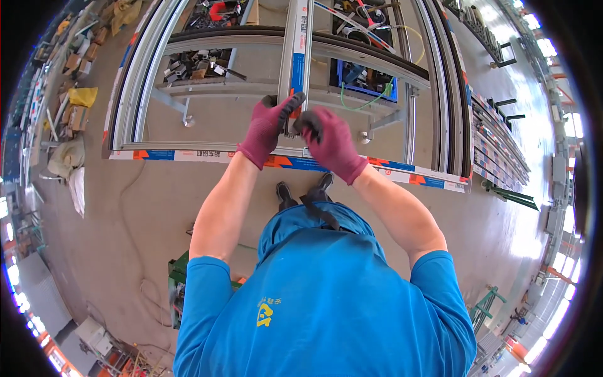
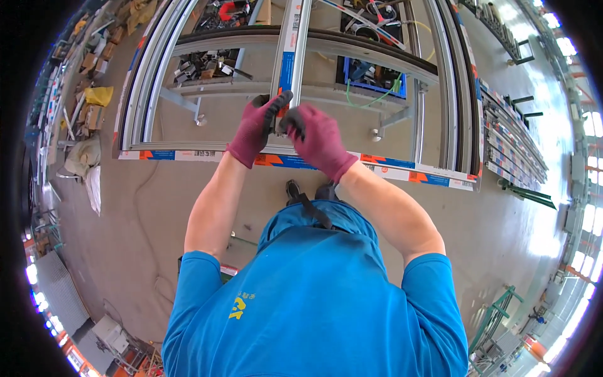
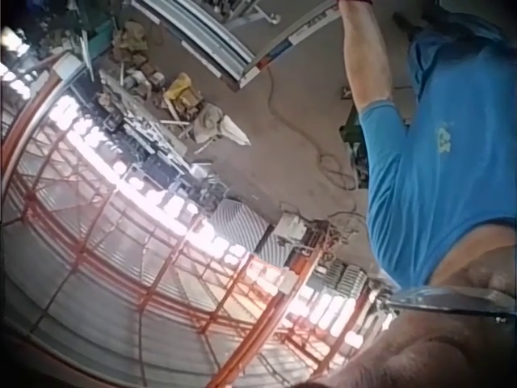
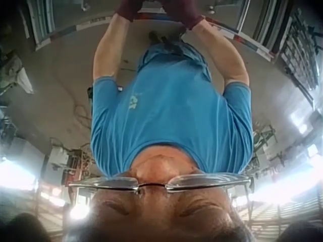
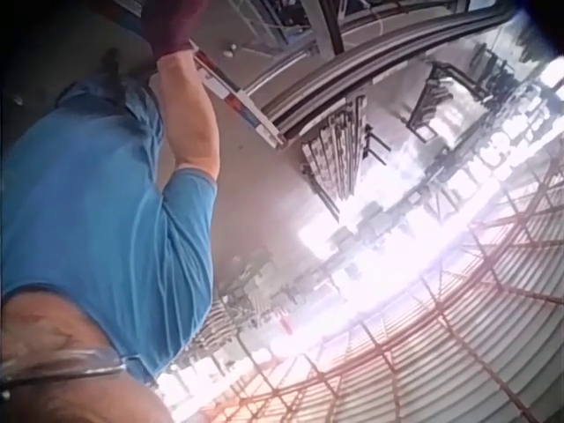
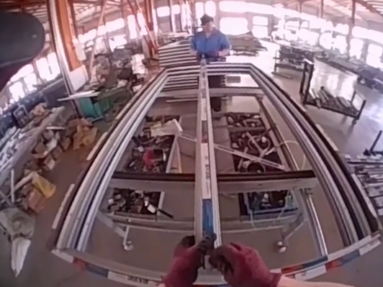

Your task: Assembling a metal frame using a rubber mallet and a power drill.

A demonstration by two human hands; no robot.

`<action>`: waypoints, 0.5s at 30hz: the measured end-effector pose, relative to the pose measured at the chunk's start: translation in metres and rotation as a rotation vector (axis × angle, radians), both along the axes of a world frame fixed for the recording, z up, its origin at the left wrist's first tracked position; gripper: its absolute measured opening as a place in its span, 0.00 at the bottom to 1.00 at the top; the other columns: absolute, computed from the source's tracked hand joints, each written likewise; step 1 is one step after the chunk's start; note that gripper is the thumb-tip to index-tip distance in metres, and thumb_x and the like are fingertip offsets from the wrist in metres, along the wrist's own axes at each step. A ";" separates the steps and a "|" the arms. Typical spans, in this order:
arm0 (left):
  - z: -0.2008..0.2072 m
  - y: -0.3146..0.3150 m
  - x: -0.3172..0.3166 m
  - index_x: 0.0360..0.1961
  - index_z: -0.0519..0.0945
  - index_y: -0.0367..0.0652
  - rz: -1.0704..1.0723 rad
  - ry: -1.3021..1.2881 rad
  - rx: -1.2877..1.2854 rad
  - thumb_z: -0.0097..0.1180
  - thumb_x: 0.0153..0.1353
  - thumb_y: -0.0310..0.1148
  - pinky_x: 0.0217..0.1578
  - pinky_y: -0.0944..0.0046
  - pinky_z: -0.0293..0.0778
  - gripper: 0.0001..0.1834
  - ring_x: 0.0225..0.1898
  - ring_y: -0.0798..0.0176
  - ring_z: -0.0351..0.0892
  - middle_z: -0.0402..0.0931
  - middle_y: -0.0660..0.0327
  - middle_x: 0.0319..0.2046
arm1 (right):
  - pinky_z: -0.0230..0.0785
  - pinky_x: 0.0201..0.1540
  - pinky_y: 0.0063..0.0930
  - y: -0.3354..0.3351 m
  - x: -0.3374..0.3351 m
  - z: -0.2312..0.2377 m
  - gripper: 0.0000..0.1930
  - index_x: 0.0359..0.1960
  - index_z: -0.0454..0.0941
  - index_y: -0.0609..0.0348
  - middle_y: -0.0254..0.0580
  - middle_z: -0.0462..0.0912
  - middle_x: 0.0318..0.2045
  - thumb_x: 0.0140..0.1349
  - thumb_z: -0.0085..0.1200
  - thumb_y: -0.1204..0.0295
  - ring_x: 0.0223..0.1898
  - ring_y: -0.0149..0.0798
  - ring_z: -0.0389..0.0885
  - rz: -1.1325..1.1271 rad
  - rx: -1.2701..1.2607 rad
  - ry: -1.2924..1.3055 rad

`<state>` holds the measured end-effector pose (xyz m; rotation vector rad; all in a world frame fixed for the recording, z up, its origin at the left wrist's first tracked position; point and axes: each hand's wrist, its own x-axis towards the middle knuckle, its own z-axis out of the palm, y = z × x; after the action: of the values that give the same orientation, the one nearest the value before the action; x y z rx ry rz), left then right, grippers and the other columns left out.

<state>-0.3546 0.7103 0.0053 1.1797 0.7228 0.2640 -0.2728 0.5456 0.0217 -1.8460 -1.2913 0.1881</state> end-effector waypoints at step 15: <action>-0.003 -0.009 -0.004 0.40 0.84 0.41 -0.052 0.099 0.024 0.76 0.61 0.51 0.24 0.68 0.65 0.24 0.21 0.74 0.68 0.71 0.70 0.25 | 0.79 0.47 0.46 -0.023 -0.004 -0.012 0.17 0.47 0.83 0.50 0.43 0.81 0.48 0.57 0.69 0.65 0.51 0.52 0.82 0.129 -0.069 -0.250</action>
<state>-0.3581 0.7008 0.0022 1.2396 0.7758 0.1717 -0.2773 0.5226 0.0098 -1.8909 -1.5954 0.0724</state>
